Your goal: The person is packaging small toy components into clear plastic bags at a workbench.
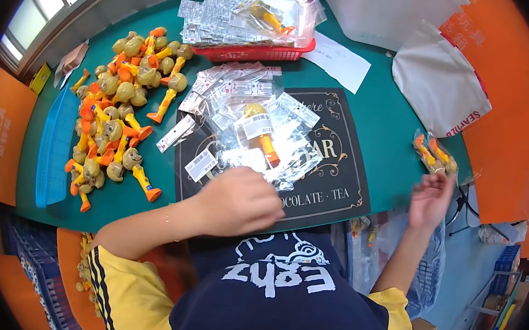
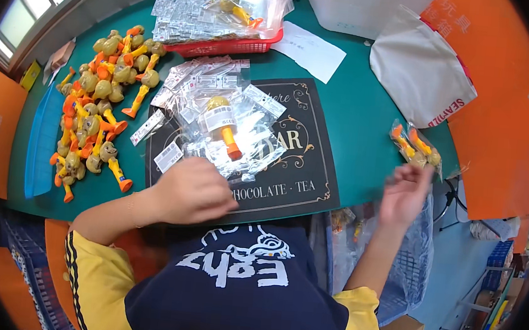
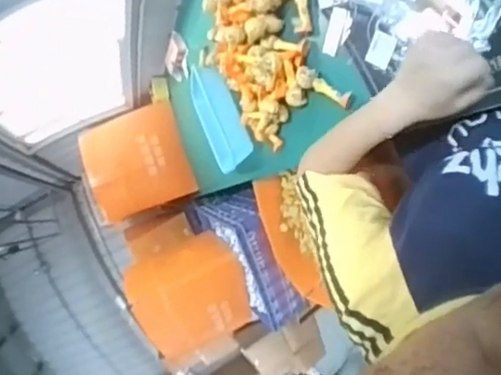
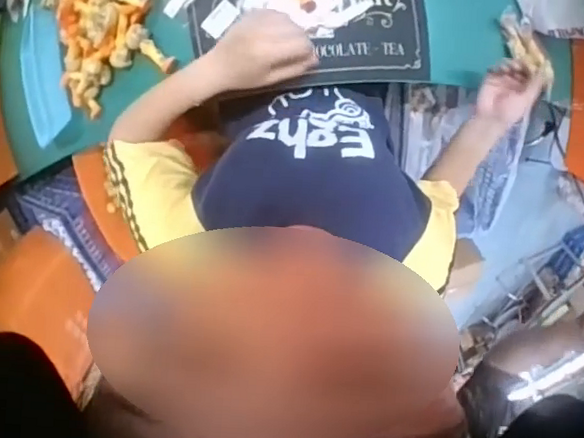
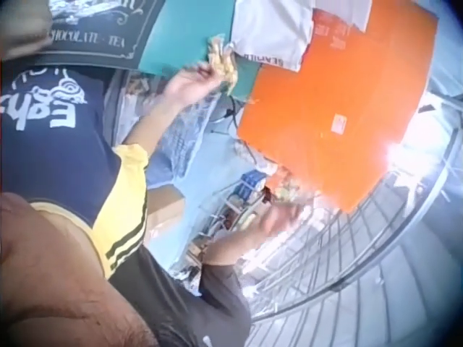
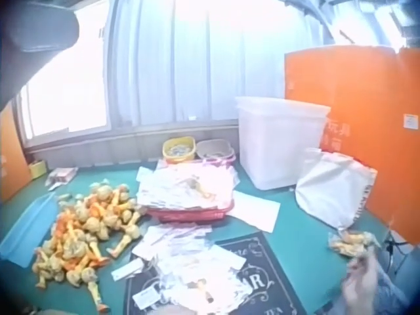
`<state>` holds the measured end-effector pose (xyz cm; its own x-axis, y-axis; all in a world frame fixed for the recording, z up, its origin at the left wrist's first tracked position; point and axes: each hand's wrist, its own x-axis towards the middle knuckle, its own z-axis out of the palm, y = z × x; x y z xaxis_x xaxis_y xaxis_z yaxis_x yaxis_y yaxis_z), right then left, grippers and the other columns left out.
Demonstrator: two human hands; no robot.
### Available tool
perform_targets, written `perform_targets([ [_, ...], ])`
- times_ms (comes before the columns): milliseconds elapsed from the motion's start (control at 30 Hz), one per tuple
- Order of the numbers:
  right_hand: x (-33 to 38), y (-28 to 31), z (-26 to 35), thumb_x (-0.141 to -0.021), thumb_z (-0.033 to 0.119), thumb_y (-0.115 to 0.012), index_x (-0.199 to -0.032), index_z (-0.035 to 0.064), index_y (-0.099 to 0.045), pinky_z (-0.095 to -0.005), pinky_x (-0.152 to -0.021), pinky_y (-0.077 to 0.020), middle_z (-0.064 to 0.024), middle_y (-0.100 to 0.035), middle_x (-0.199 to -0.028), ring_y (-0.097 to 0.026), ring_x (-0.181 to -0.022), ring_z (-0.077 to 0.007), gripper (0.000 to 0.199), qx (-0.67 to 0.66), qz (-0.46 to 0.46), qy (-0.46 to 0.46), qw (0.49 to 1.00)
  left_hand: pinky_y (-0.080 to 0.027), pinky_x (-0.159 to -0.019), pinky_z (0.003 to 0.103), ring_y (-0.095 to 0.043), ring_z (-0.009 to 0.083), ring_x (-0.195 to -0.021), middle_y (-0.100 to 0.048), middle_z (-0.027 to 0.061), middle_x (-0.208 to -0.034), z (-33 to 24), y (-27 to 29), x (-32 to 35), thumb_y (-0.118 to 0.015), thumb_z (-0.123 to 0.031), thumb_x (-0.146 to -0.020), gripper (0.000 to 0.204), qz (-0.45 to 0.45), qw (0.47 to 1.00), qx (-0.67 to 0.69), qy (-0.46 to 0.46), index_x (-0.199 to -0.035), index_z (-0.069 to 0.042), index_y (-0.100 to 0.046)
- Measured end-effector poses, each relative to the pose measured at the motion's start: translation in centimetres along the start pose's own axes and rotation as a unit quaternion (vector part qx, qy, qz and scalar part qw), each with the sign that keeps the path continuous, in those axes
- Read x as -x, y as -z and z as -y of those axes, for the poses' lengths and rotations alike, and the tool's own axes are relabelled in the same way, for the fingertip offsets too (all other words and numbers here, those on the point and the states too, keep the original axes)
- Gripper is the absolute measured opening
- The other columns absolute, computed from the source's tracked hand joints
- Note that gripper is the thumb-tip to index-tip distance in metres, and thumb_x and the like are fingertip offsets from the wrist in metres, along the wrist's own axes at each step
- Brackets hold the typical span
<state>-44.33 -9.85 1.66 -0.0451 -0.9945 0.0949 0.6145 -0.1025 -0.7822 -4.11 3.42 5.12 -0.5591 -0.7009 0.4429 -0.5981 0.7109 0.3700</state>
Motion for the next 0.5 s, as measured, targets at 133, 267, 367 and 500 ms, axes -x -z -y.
perform_targets([
  [133,5.5,-9.8,-6.2,-0.08,0.004,-0.077,-0.083,0.0052,-0.067,-0.0287,-0.083,-0.0477,-0.0052,-0.066,-0.101,-0.061,-0.095,-0.0159,0.011,0.437,0.206,0.069,0.873,-0.044,-0.071,0.036,-0.057,0.0248,-0.071,-0.058,0.003,-0.075,1.4,-0.5,2.4,-0.087,-0.017,-0.067,0.033,-0.129,0.984,-0.036,0.119,-0.079,-0.011,-0.057],
  [267,7.8,-14.3,-9.6,-0.068,0.016,-0.085,-0.076,0.0125,-0.073,-0.0372,-0.079,-0.0464,-0.0028,-0.067,-0.099,-0.061,-0.093,-0.0255,0.015,0.566,0.357,0.218,0.711,-0.04,-0.067,0.035,-0.054,0.0236,-0.066,-0.052,0.0014,-0.068,1.2,-0.8,2.3,-0.089,-0.028,-0.063,0.041,-0.131,0.978,-0.081,0.143,-0.071,-0.012,-0.052],
  [367,9.5,-15.3,-11.5,-0.078,0.024,-0.079,-0.092,0.0148,-0.077,-0.0592,-0.101,-0.0349,-0.0058,-0.063,-0.127,-0.052,-0.123,-0.0312,0.017,0.641,0.33,0.239,0.65,-0.036,-0.062,0.032,-0.052,0.0199,-0.057,-0.05,-0.0015,-0.059,1.4,-1.4,1.6,-0.086,-0.035,-0.067,0.041,-0.1,0.978,-0.106,0.148,-0.065,-0.013,-0.051],
  [500,9.7,-15.8,-12.7,-0.084,0.026,-0.074,-0.106,0.0116,-0.074,-0.0727,-0.102,-0.0252,-0.0103,-0.052,-0.145,-0.038,-0.14,-0.0359,0.027,0.696,0.315,0.234,0.601,-0.035,-0.058,0.032,-0.055,0.0175,-0.05,-0.054,-0.0019,-0.055,1.9,-3.1,2.4,-0.08,-0.027,-0.075,0.031,-0.073,0.973,-0.103,0.194,-0.064,-0.014,-0.053],
])
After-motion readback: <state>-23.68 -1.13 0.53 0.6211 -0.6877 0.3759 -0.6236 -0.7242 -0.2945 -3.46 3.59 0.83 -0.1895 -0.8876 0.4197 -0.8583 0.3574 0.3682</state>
